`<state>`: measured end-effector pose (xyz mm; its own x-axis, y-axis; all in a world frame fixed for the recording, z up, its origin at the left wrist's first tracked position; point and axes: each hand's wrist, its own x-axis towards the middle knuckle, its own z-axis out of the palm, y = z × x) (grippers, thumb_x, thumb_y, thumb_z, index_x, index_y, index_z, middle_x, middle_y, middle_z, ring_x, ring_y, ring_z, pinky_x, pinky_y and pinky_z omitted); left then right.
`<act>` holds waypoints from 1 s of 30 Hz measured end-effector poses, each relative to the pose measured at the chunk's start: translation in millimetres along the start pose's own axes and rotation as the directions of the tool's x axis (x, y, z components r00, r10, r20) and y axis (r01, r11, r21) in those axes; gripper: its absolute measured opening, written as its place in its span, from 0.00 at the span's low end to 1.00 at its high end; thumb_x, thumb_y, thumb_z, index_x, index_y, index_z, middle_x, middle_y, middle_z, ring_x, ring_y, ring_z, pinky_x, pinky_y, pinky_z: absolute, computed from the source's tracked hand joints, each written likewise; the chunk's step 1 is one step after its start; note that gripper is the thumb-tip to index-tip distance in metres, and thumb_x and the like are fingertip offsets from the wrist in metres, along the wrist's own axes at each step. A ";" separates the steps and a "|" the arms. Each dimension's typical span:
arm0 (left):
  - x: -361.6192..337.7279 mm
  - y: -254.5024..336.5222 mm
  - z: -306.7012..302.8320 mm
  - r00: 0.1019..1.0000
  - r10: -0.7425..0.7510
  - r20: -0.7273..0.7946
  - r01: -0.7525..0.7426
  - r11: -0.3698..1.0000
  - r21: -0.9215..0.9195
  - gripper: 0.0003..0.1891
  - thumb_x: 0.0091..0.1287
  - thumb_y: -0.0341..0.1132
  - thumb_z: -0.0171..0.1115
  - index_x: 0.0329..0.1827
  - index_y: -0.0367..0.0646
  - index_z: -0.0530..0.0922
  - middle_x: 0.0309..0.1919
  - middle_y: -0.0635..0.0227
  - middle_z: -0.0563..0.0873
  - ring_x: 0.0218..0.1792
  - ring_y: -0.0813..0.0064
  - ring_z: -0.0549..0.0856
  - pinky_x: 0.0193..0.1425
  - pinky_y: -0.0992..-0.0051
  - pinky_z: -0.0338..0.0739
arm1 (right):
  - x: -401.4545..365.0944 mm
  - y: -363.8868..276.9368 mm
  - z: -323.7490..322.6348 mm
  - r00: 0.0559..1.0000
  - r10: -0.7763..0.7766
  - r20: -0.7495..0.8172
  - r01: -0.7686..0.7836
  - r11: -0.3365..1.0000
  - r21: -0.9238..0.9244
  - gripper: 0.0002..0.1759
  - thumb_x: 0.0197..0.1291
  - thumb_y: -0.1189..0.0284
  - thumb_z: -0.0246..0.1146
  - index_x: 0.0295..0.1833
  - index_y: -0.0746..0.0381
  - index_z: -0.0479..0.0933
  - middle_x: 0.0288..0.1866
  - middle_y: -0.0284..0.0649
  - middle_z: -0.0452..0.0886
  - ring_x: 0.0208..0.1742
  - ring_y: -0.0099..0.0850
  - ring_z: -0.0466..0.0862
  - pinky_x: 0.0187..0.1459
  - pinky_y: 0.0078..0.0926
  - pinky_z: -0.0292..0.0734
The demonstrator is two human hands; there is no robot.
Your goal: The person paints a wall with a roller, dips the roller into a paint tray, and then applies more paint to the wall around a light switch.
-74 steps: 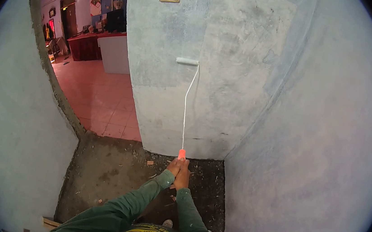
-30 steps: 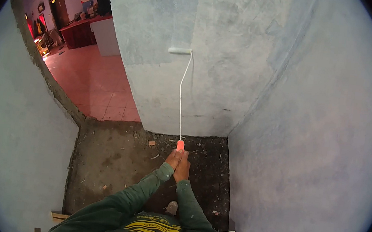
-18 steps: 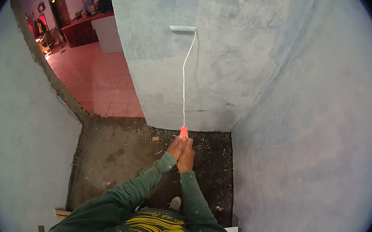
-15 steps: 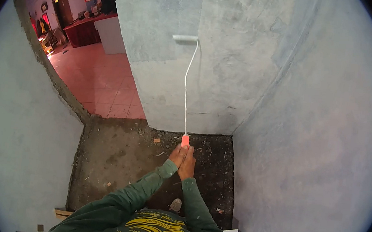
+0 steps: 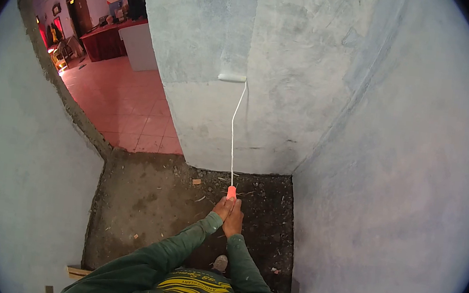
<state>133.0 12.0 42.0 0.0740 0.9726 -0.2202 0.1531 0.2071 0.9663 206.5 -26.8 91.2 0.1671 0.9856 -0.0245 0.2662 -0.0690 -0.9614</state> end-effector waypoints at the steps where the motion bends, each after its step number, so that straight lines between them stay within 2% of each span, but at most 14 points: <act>1: 0.6 2.2 -0.5 1.000 0.021 -0.008 -0.021 1.000 0.022 0.25 0.67 0.54 0.46 0.42 0.36 0.70 0.34 0.57 0.77 0.37 0.67 0.77 0.44 0.66 0.70 | 0.5 -4.5 -0.7 1.000 -0.014 -0.002 0.014 1.000 0.014 0.16 0.67 0.60 0.47 0.46 0.64 0.62 0.35 0.57 0.78 0.41 0.56 0.79 0.35 0.44 0.72; 5: -4.9 27.8 -2.7 1.000 0.024 -0.015 -0.023 0.999 0.030 0.25 0.67 0.54 0.46 0.40 0.35 0.70 0.33 0.56 0.77 0.36 0.66 0.76 0.43 0.65 0.70 | 8.5 0.5 0.3 0.999 -0.018 -0.027 0.020 0.996 0.088 0.16 0.67 0.60 0.48 0.45 0.64 0.62 0.34 0.56 0.78 0.40 0.54 0.80 0.34 0.43 0.72; 8: -1.1 35.0 0.3 0.988 0.134 -0.077 -0.137 0.990 -0.025 0.24 0.67 0.53 0.46 0.39 0.36 0.69 0.31 0.56 0.76 0.35 0.65 0.75 0.42 0.66 0.69 | 11.4 -16.7 -5.0 0.998 -0.044 -0.050 0.047 0.997 0.069 0.15 0.67 0.62 0.48 0.44 0.64 0.62 0.33 0.56 0.78 0.38 0.54 0.80 0.32 0.42 0.72; 10: -7.2 51.9 -2.1 0.989 0.137 -0.063 -0.139 0.990 -0.030 0.23 0.68 0.53 0.46 0.39 0.36 0.69 0.31 0.56 0.76 0.35 0.65 0.75 0.42 0.66 0.69 | 11.9 -26.1 -8.0 0.984 -0.160 -0.078 0.159 0.987 -0.020 0.14 0.67 0.62 0.49 0.44 0.64 0.62 0.32 0.55 0.78 0.37 0.54 0.80 0.31 0.42 0.72; 11: -10.5 59.3 -3.4 0.987 0.150 -0.055 -0.152 0.988 -0.037 0.23 0.68 0.53 0.45 0.39 0.37 0.69 0.31 0.57 0.76 0.36 0.66 0.75 0.42 0.67 0.69 | 9.1 -25.7 -9.2 0.984 -0.159 -0.077 0.158 0.987 -0.021 0.14 0.67 0.62 0.49 0.44 0.64 0.62 0.32 0.55 0.78 0.37 0.54 0.80 0.31 0.42 0.72; 13: -14.3 46.3 0.5 0.987 0.152 -0.056 -0.153 0.988 -0.021 0.23 0.68 0.53 0.45 0.40 0.37 0.69 0.32 0.57 0.76 0.36 0.66 0.75 0.42 0.66 0.69 | 5.1 -25.1 -11.3 0.989 -0.137 -0.063 0.141 0.988 0.060 0.14 0.67 0.63 0.49 0.44 0.64 0.62 0.31 0.55 0.78 0.36 0.54 0.80 0.31 0.42 0.72; 15: -15.4 27.3 2.0 0.985 0.161 -0.059 -0.162 0.987 -0.004 0.24 0.68 0.54 0.45 0.40 0.37 0.69 0.32 0.57 0.76 0.36 0.67 0.76 0.42 0.66 0.70 | -1.6 -20.0 -11.3 0.992 -0.121 -0.043 0.123 0.991 0.044 0.14 0.67 0.62 0.49 0.44 0.64 0.62 0.31 0.55 0.78 0.37 0.55 0.80 0.32 0.43 0.72; 17: -15.6 9.2 4.1 0.995 0.095 -0.025 -0.094 0.995 0.036 0.24 0.68 0.54 0.45 0.41 0.37 0.70 0.33 0.58 0.77 0.36 0.67 0.76 0.43 0.66 0.70 | -8.4 -11.5 -10.5 0.994 -0.104 -0.029 0.105 0.994 0.025 0.15 0.67 0.62 0.48 0.44 0.64 0.62 0.32 0.56 0.78 0.37 0.55 0.80 0.32 0.43 0.72; 19: -15.8 3.4 3.9 0.997 0.079 -0.020 -0.078 0.996 0.044 0.24 0.68 0.54 0.45 0.42 0.37 0.70 0.34 0.58 0.77 0.37 0.67 0.76 0.43 0.67 0.70 | -9.6 -2.9 -7.1 1.000 -0.005 -0.013 0.005 1.000 0.002 0.16 0.68 0.60 0.46 0.44 0.65 0.62 0.33 0.56 0.78 0.38 0.55 0.80 0.33 0.44 0.72; 23: -6.5 -11.1 3.8 0.999 0.049 -0.021 -0.048 0.998 0.038 0.25 0.68 0.54 0.45 0.43 0.36 0.70 0.35 0.56 0.78 0.39 0.65 0.77 0.45 0.66 0.71 | -4.4 10.5 0.9 0.996 -0.074 -0.048 0.074 0.997 -0.008 0.17 0.68 0.59 0.45 0.44 0.65 0.63 0.34 0.57 0.78 0.39 0.55 0.80 0.33 0.44 0.72; 24: -3.1 -7.9 2.8 0.998 0.057 -0.024 -0.056 0.998 0.038 0.25 0.68 0.54 0.45 0.43 0.36 0.70 0.35 0.56 0.78 0.39 0.65 0.77 0.45 0.66 0.71 | -2.7 10.4 1.4 0.999 -0.030 -0.035 0.032 0.999 0.040 0.17 0.68 0.59 0.45 0.44 0.65 0.63 0.34 0.57 0.78 0.39 0.55 0.80 0.34 0.44 0.72; 26: 2.3 -2.0 0.6 0.999 0.030 0.031 -0.031 0.999 0.027 0.28 0.67 0.57 0.45 0.47 0.35 0.69 0.40 0.48 0.78 0.45 0.55 0.79 0.50 0.64 0.71 | 3.6 9.9 1.8 1.000 0.005 -0.017 -0.003 0.996 0.087 0.17 0.68 0.59 0.45 0.45 0.65 0.63 0.34 0.57 0.78 0.39 0.55 0.80 0.34 0.44 0.72; 28: 3.4 13.9 -2.0 0.999 0.048 0.008 -0.048 0.998 0.051 0.28 0.67 0.56 0.45 0.47 0.35 0.69 0.40 0.47 0.78 0.45 0.53 0.78 0.50 0.63 0.70 | 5.1 -7.5 -1.5 0.991 -0.118 -0.063 0.118 0.993 -0.012 0.17 0.68 0.60 0.45 0.44 0.65 0.63 0.34 0.57 0.79 0.39 0.55 0.80 0.34 0.43 0.72; 30: 2.6 35.3 -4.4 0.999 0.052 -0.004 -0.051 0.996 0.075 0.27 0.67 0.56 0.44 0.47 0.34 0.68 0.40 0.46 0.78 0.45 0.51 0.78 0.50 0.63 0.70 | 11.3 -27.1 -5.1 0.993 -0.105 -0.060 0.106 0.994 0.010 0.16 0.68 0.60 0.46 0.44 0.64 0.63 0.34 0.57 0.79 0.39 0.54 0.80 0.34 0.43 0.72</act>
<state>134.2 22.3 76.1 0.0774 0.9825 -0.1693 0.2229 0.1485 0.9635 206.0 -14.6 118.4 0.1945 0.9764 0.0934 0.2726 0.0376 -0.9614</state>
